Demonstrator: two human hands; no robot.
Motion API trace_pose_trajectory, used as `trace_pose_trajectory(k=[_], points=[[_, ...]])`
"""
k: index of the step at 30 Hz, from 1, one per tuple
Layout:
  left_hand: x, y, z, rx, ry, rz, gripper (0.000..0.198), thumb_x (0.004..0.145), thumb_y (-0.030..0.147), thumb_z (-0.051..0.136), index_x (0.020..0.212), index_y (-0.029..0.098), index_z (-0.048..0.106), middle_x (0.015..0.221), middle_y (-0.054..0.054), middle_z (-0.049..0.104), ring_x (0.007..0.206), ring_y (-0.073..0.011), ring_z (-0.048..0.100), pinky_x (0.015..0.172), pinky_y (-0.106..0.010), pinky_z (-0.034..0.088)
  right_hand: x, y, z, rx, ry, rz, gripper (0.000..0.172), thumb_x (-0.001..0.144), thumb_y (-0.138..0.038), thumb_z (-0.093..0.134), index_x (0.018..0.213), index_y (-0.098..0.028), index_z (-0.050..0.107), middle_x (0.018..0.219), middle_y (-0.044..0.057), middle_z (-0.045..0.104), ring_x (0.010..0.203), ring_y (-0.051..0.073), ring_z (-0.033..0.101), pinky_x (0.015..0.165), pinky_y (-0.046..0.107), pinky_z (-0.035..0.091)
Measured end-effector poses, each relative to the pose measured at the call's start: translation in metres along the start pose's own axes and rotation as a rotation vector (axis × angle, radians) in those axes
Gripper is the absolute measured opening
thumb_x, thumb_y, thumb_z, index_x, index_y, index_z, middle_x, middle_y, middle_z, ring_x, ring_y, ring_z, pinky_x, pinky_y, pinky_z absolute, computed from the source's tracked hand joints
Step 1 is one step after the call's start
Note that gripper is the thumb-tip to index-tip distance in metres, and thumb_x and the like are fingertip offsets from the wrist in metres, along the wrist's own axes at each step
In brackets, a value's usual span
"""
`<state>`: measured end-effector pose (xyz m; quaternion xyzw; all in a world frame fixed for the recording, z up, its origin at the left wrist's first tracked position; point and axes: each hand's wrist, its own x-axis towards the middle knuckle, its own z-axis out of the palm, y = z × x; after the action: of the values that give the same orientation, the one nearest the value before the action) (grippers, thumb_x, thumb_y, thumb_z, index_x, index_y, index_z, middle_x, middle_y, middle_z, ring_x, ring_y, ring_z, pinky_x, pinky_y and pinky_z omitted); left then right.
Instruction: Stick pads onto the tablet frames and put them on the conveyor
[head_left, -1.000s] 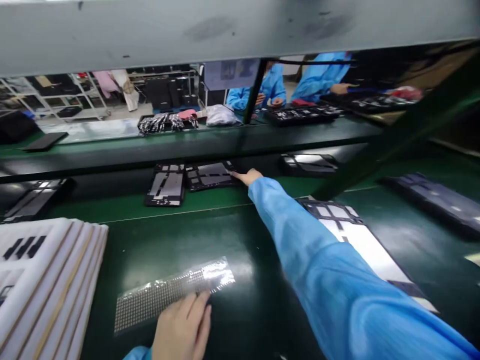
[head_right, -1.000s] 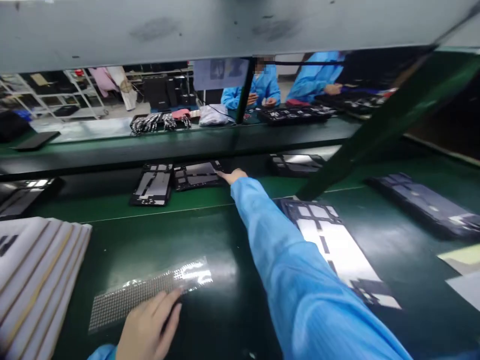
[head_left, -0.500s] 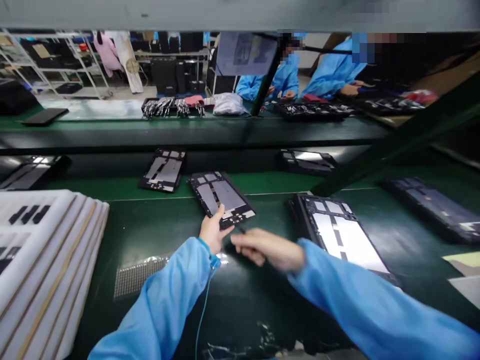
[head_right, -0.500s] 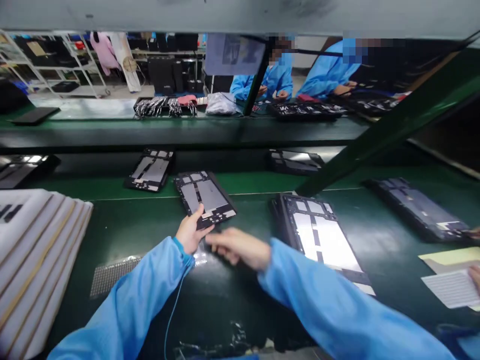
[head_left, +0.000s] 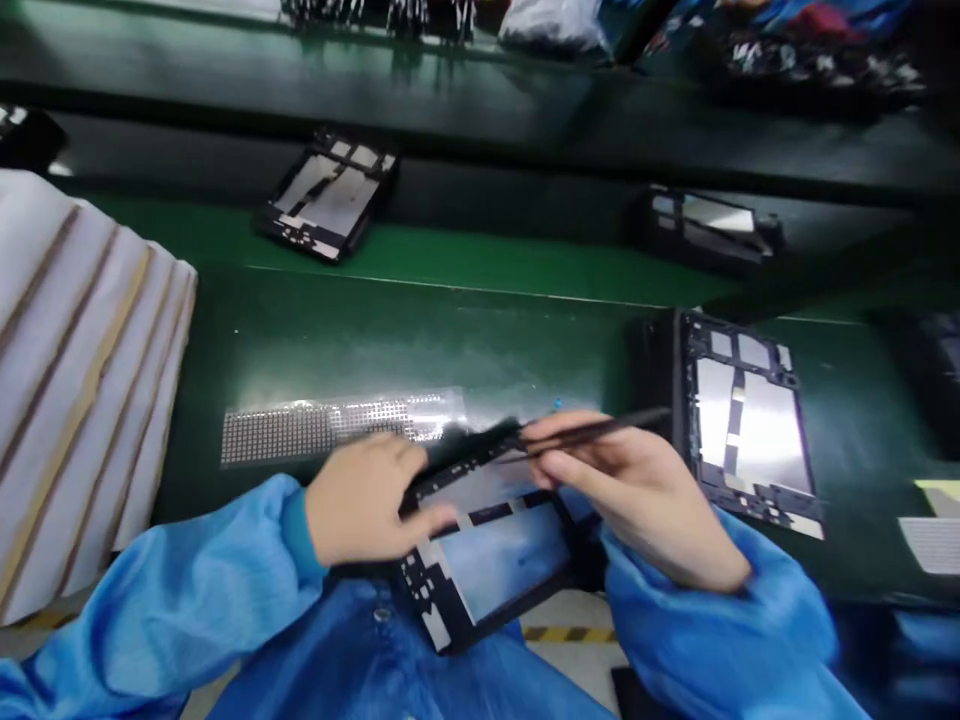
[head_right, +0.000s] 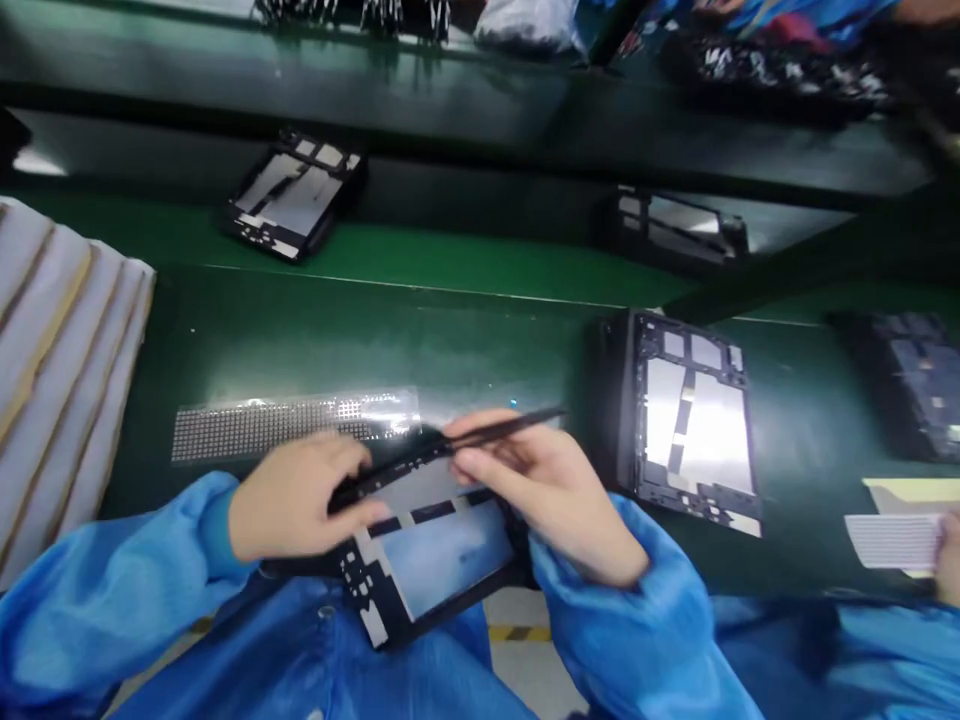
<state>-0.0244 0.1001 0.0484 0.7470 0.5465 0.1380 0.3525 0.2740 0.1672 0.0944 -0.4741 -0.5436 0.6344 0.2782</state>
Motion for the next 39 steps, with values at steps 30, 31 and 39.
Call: trace_pose_trajectory(k=[30, 31, 39], points=[[0.032, -0.051, -0.020, 0.475, -0.023, 0.104, 0.043, 0.124, 0.044, 0.044, 0.127, 0.027, 0.083, 0.106, -0.006, 0.083, 0.081, -0.0208, 0.074, 0.065, -0.031, 0.037, 0.044, 0.027, 0.046, -0.160, -0.144, -0.178, 0.017, 0.113, -0.041, 0.086, 0.123, -0.028, 0.082, 0.117, 0.005, 0.092, 0.109, 0.026, 0.090, 0.101, 0.042, 0.078], [0.032, -0.051, -0.020, 0.462, -0.019, 0.105, 0.043, 0.124, 0.044, 0.044, 0.127, 0.027, 0.083, 0.106, -0.006, 0.084, 0.081, -0.0205, 0.074, 0.065, -0.032, 0.037, 0.024, 0.031, 0.054, -0.144, -0.035, -0.171, 0.015, 0.114, -0.039, 0.084, 0.127, -0.031, 0.081, 0.118, 0.005, 0.092, 0.108, 0.026, 0.091, 0.100, 0.044, 0.079], [0.032, -0.051, -0.018, 0.449, -0.016, 0.109, 0.046, 0.123, 0.043, 0.041, 0.127, 0.028, 0.085, 0.110, -0.006, 0.087, 0.081, -0.0224, 0.075, 0.064, -0.033, 0.037, -0.052, 0.076, 0.110, -0.153, 0.227, -0.372, 0.029, 0.113, -0.011, 0.070, 0.133, -0.033, 0.073, 0.114, 0.006, 0.087, 0.107, 0.027, 0.088, 0.098, 0.050, 0.076]])
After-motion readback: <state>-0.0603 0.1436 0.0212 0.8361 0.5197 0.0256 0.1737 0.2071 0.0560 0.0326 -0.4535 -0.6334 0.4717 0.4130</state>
